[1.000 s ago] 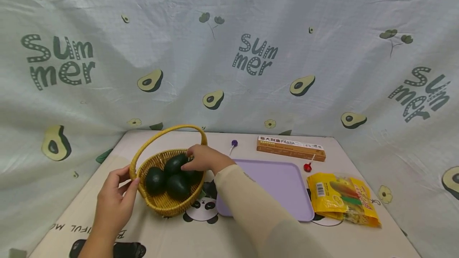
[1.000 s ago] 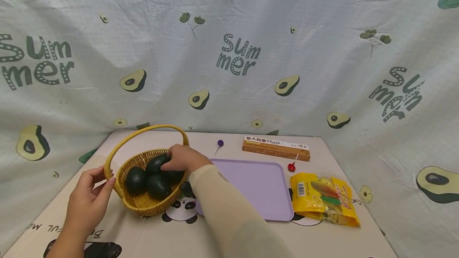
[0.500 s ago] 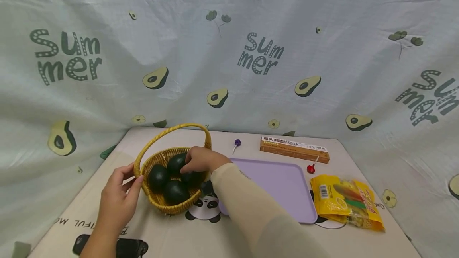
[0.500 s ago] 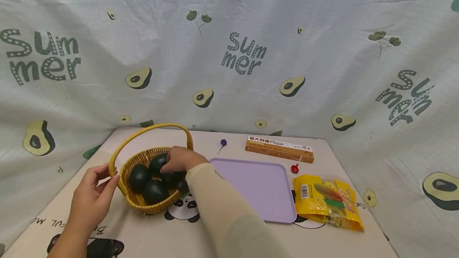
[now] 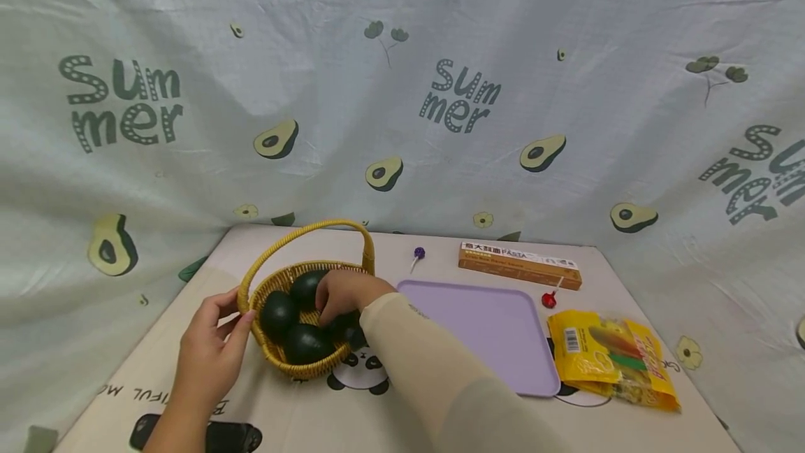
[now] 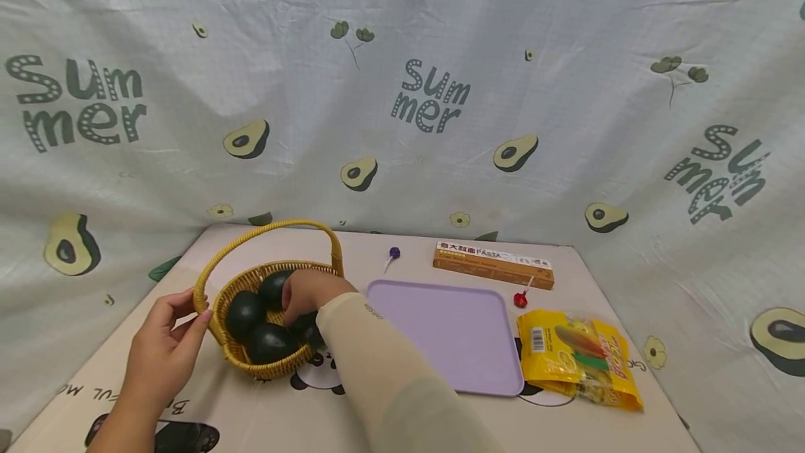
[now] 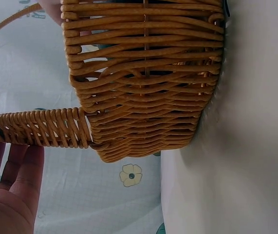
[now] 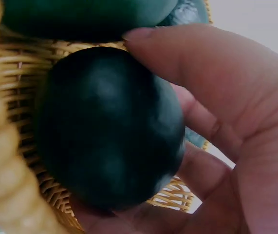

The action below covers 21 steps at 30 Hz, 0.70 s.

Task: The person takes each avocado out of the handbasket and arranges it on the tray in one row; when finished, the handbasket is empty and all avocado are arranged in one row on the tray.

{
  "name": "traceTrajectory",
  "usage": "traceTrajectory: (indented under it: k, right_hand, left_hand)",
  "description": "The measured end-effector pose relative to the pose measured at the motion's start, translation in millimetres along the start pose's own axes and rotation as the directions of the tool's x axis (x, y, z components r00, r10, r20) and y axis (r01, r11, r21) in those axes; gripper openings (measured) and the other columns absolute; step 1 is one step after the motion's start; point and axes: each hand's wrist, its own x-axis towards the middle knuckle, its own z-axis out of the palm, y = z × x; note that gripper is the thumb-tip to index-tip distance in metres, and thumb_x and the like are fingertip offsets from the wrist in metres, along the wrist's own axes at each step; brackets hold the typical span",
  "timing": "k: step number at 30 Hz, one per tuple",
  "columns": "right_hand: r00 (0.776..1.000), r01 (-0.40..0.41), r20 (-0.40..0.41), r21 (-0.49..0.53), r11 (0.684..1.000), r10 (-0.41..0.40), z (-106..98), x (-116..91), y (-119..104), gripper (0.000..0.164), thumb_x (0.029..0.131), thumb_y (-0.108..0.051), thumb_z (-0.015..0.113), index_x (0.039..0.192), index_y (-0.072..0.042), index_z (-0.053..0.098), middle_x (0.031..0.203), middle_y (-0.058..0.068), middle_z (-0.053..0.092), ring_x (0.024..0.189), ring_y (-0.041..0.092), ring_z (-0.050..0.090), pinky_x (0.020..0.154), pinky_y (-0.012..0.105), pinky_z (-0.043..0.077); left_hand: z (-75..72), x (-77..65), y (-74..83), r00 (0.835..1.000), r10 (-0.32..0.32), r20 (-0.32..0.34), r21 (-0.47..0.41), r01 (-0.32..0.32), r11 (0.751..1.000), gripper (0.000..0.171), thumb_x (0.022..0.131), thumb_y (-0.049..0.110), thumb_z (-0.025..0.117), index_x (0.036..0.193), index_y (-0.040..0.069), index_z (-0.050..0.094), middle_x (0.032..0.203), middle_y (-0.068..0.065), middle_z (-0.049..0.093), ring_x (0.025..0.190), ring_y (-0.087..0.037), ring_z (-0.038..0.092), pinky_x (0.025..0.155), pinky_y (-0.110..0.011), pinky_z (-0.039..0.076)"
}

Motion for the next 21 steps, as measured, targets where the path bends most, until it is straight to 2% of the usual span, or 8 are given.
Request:
traceTrajectory:
  k: [4,10,15,21]
  right_hand:
    - [0.999,-0.033,-0.009,0.007,0.999,0.033,1.4,-1.7,0.8,0.032,0.078,-0.025,0.092,0.096,-0.022,0.066,0.098,-0.006,0.062,0.089,0.013,0.058,0.072,0.029,0.055]
    - [0.999,-0.051,-0.020,-0.024,0.998,0.050,1.5,0.3,4.2,0.048,0.078,-0.029,0.091,0.119,-0.028,0.068,0.127,-0.009,0.062,0.109,0.009,0.057,0.093,0.033,0.057]
    - [1.000,-0.002,-0.021,0.043,0.999,0.003,-0.3,2.2,11.1,0.051,0.079,-0.026,0.089,0.125,-0.031,0.067,0.139,-0.006,0.059,0.115,0.011,0.056,0.099,0.034,0.056]
    - [0.992,0.106,-0.082,0.152,0.983,-0.095,-4.2,2.7,21.3,0.052,0.083,-0.020,0.082,0.131,-0.034,0.066,0.144,-0.006,0.057,0.121,0.012,0.053,0.109,0.035,0.051]
  left_hand:
    - [-0.2,0.2,-0.4,1.000,-0.003,0.007,0.010,0.003,1.000,0.040,0.098,0.001,0.066,0.135,-0.002,0.053,0.130,-0.014,0.061,0.115,0.010,0.048,0.093,0.004,0.040]
    - [0.3,1.2,-3.0,1.000,0.005,-0.005,0.006,-0.005,1.000,0.040,0.097,-0.001,0.067,0.134,-0.003,0.053,0.130,-0.014,0.061,0.114,0.010,0.048,0.093,0.004,0.041]
    - [1.4,1.7,-5.2,1.000,0.009,-0.009,-0.011,-0.009,1.000,0.041,0.096,-0.002,0.067,0.135,-0.003,0.052,0.129,-0.015,0.061,0.113,0.015,0.045,0.093,0.004,0.041]
    - [1.6,2.1,-7.9,1.000,0.024,-0.006,-0.015,-0.024,1.000,0.041,0.097,-0.001,0.066,0.136,-0.003,0.051,0.130,-0.015,0.061,0.114,0.017,0.045,0.095,0.004,0.041]
